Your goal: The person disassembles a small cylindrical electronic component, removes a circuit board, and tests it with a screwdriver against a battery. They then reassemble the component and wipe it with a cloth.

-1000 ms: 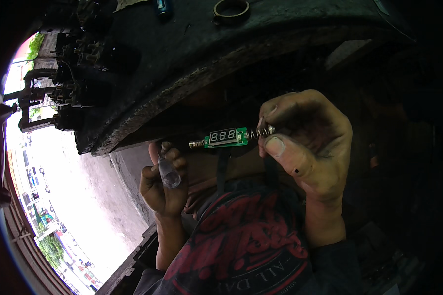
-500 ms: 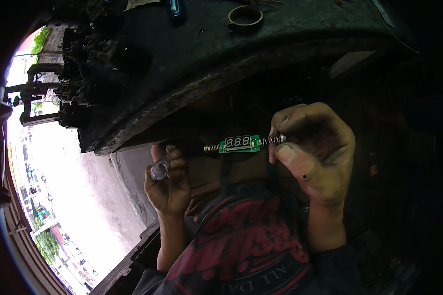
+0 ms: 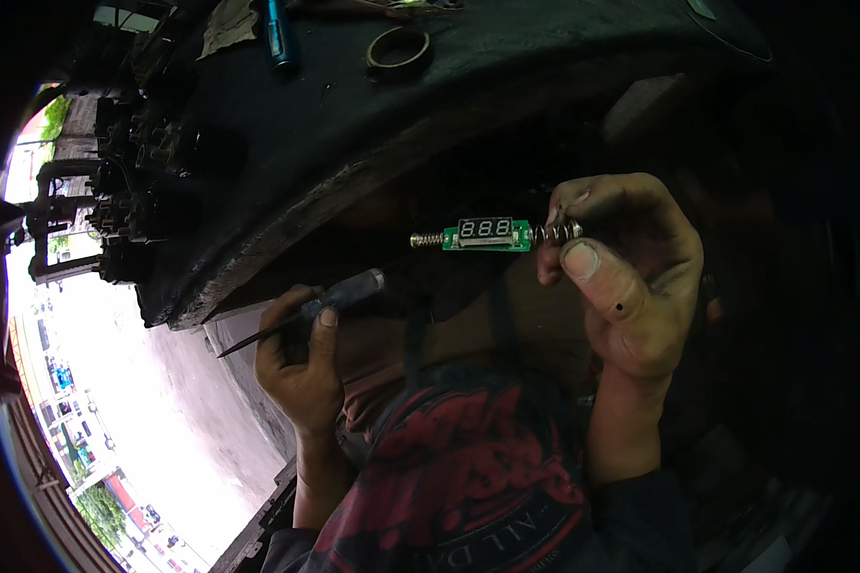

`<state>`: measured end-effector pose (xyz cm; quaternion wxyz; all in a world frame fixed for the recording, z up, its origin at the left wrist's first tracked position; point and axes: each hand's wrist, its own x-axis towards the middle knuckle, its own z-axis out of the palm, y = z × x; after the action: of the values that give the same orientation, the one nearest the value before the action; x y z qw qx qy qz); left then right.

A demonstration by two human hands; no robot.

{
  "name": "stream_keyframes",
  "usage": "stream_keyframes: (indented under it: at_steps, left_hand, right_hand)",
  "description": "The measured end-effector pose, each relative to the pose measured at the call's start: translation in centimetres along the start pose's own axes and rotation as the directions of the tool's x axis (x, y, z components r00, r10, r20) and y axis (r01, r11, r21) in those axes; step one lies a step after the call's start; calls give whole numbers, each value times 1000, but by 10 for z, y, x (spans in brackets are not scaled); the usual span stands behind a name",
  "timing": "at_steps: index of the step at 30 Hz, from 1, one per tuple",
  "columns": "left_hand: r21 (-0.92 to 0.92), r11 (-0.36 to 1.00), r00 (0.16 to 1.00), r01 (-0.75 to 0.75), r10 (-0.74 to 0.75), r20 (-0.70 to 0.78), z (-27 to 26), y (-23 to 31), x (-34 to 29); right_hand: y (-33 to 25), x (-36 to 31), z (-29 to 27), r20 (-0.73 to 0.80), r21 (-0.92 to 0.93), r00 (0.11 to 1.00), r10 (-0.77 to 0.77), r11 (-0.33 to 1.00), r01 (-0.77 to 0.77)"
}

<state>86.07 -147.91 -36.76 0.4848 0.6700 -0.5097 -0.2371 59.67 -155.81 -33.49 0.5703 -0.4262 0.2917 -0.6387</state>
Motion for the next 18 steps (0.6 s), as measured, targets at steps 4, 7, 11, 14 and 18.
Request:
stream_keyframes:
  at_steps: [4, 7, 11, 14, 18]
  left_hand:
    - [83, 990, 993, -114, 110, 48, 4, 8, 12]
    - [32, 994, 994, -106, 105, 19, 5, 14, 18]
    - [30, 985, 985, -168, 167, 40, 1, 21, 25]
    - [25, 990, 989, -140, 139, 41, -2, 26, 26]
    - [-37, 990, 990, -136, 138, 32, -4, 31, 27]
  right_hand:
    - [-3, -10, -7, -64, 8, 998, 21, 1000, -21]
    - [0, -14, -12, -85, 26, 996, 39, 999, -37]
    - [3, -15, -19, -67, 54, 997, 25, 998, -22]
    - [3, -16, -22, -73, 68, 997, 40, 997, -35]
    - [2, -16, -24, -67, 79, 997, 45, 996, -39]
